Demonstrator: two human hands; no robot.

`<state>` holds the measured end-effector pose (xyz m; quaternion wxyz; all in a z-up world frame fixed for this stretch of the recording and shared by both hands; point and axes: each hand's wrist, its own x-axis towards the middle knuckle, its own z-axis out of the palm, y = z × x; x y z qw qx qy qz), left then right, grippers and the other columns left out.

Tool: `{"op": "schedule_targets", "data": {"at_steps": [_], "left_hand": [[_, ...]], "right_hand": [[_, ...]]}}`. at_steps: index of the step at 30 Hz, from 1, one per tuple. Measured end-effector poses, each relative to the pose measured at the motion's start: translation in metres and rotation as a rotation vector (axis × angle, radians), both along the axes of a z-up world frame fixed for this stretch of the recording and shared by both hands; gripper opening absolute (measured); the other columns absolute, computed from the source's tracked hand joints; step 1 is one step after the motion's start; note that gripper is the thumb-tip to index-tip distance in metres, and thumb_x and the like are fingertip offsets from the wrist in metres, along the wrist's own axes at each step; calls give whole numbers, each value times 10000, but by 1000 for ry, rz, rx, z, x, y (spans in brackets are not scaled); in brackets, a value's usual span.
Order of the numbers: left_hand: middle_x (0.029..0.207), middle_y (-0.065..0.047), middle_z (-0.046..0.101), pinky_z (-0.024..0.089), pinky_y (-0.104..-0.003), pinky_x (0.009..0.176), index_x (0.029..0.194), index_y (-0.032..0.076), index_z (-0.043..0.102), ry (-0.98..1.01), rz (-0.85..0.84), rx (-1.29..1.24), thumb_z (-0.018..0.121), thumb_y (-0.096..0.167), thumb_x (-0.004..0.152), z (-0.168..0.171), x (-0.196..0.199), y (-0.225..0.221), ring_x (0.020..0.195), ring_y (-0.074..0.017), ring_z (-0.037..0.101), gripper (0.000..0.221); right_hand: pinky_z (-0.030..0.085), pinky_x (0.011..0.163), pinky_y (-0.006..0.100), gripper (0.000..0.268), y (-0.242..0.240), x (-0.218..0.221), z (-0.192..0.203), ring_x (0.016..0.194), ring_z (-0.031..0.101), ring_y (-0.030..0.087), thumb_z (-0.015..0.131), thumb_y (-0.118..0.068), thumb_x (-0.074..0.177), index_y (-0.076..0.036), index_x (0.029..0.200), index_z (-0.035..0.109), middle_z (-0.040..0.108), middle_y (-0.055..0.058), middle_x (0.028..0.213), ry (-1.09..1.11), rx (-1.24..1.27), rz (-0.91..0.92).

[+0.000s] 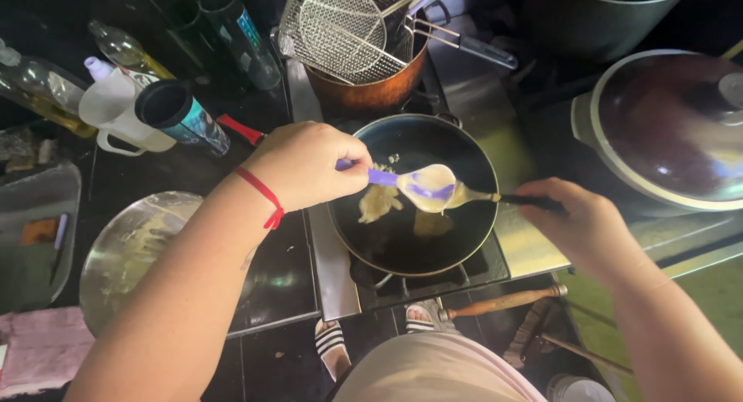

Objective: Mix batter in a bowl and fry small portions in a pan with oil.

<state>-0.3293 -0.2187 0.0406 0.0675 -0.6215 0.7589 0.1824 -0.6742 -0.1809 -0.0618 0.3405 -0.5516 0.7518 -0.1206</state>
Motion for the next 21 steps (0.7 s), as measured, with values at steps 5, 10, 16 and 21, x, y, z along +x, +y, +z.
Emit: {"op": "schedule_targets", "data": {"at_steps": [5, 10, 16, 21], "left_hand": [[838, 64, 795, 539, -447, 695, 910, 360, 851, 76, -18, -61, 616, 399, 932, -9, 2, -1, 756, -245, 690, 239], [834, 88, 814, 550, -459, 712, 923, 378, 852, 121, -40, -143, 624, 404, 927, -7, 8, 7, 776, -248, 728, 230], [788, 76, 789, 493, -411, 663, 960, 322, 857, 180, 44, -119, 605, 384, 951, 16, 39, 33, 664, -208, 673, 260], [816, 95, 824, 502, -366, 670, 919, 306, 842, 280, 76, -350, 634, 323, 921, 34, 114, 84, 708, -177, 730, 208]], "right_hand": [[408, 709, 306, 306, 5, -9, -10, 657, 484, 187, 727, -341, 989, -296, 1265, 850, 606, 57, 715, -26, -20, 55], [435, 805, 275, 279, 12, -5, -1, 793, 593, 147, 752, -315, 993, -224, 1228, 870, 785, 10, 913, -119, -77, 28], [440, 829, 268, 293, 13, 16, 25, 825, 644, 145, 748, -328, 986, -251, 1246, 859, 816, -20, 967, -50, -127, 31], [454, 845, 231, 240, 5, 72, 57, 887, 667, 61, 786, -205, 959, -229, 1181, 874, 849, -76, 1032, -121, -382, 215]]}}
